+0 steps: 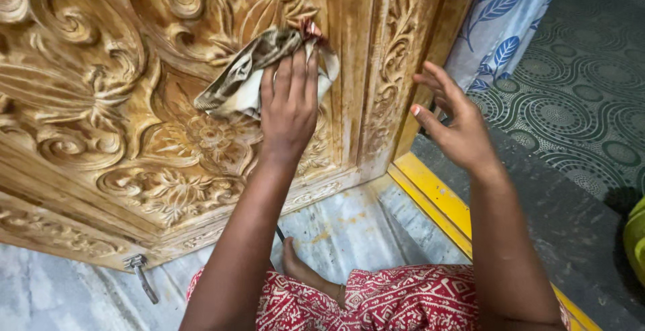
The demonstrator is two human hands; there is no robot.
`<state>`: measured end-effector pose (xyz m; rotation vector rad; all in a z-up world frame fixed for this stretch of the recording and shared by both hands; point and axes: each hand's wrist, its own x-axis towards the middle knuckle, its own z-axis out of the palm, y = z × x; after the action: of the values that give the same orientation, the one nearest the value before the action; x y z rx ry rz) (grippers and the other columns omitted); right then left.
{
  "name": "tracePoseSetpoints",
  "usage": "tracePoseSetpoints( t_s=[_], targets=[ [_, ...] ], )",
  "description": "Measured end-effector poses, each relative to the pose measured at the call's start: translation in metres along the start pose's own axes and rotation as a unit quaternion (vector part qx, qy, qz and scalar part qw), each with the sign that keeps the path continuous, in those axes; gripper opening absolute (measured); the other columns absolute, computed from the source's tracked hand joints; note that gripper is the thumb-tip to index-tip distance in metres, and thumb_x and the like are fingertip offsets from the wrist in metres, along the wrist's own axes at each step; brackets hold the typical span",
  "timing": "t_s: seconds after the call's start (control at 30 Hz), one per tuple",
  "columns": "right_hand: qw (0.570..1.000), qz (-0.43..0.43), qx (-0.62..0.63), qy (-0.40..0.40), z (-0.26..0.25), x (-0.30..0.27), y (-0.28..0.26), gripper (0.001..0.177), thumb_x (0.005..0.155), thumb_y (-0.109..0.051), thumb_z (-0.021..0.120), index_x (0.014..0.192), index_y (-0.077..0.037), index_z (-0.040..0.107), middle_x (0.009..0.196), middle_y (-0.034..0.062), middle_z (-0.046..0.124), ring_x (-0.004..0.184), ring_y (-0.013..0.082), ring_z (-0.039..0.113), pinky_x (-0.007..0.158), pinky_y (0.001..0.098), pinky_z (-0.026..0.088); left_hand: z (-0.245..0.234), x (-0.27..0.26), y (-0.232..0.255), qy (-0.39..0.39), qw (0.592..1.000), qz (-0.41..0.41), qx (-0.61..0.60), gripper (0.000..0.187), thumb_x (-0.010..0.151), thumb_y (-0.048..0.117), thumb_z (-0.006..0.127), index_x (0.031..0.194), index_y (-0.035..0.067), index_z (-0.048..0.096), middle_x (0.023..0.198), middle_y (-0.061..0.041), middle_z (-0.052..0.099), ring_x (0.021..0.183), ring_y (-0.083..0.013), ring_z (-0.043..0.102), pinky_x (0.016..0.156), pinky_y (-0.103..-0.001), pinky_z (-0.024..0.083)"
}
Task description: The person sits on the floor and wipes a carved wooden surface with a cloth, moving the cloth over the intricate carvings to clean them.
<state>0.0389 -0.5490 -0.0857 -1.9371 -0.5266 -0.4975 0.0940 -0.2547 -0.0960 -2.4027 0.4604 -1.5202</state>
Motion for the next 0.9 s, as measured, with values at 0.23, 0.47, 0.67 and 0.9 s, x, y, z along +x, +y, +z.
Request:
tracePoseSetpoints(
  t_s=[0.23, 0.47, 0.67, 0.9],
  targets=[
    [1.0, -0.009, 0.01, 0.008, -0.006, -0.003, -0.006, 0.069, 0.098, -0.012, 0.071, 0.159, -0.012, 0.039, 0.15, 0.0099, 0.059, 0.142, 0.0252, 0.053, 0.117, 0.0489, 0.043, 0.014, -0.045, -0.005, -0.043, 0.999, 0.014, -0.022, 0.047, 0.1, 0.013, 0.055, 0.146, 0.006, 0.061, 0.149, -0.013, 0.055, 0.134, -0.0289, 0.052, 0.117, -0.052, 0.038],
    [1.0, 0.01, -0.024, -0.014, 0.007, -0.001, -0.012, 0.07, 0.097, -0.016, 0.071, 0.159, -0.012, 0.038, 0.151, 0.0104, 0.058, 0.141, 0.0264, 0.052, 0.114, 0.0486, 0.043, 0.058, -0.062, -0.008, -0.17, 0.963, 0.17, -0.12, 0.06, 0.102, 0.015, 0.039, 0.162, 0.013, 0.039, 0.164, -0.02, 0.028, 0.147, -0.0403, 0.036, 0.109, -0.059, 0.039],
    [1.0, 0.0, -0.017, -0.018, 0.007, -0.003, -0.011, 0.069, 0.098, -0.017, 0.07, 0.159, -0.012, 0.038, 0.15, 0.0104, 0.059, 0.142, 0.0273, 0.053, 0.114, 0.0486, 0.044, 0.041, 0.025, -0.055, -0.125, 0.94, 0.295, 0.115, 0.063, 0.107, 0.034, 0.038, 0.166, 0.02, 0.021, 0.171, -0.009, 0.011, 0.157, -0.0288, 0.014, 0.123, -0.059, 0.002],
    [1.0, 0.01, -0.009, -0.008, 0.008, 0.0, 0.001, 0.069, 0.098, -0.015, 0.07, 0.16, -0.013, 0.038, 0.152, 0.0102, 0.058, 0.144, 0.0266, 0.052, 0.117, 0.0481, 0.043, -0.014, 0.083, -0.107, 0.095, 0.969, 0.148, 0.171, 0.057, 0.105, 0.017, 0.052, 0.162, 0.02, 0.048, 0.162, -0.007, 0.046, 0.148, -0.0282, 0.038, 0.121, -0.058, 0.023]
  ],
)
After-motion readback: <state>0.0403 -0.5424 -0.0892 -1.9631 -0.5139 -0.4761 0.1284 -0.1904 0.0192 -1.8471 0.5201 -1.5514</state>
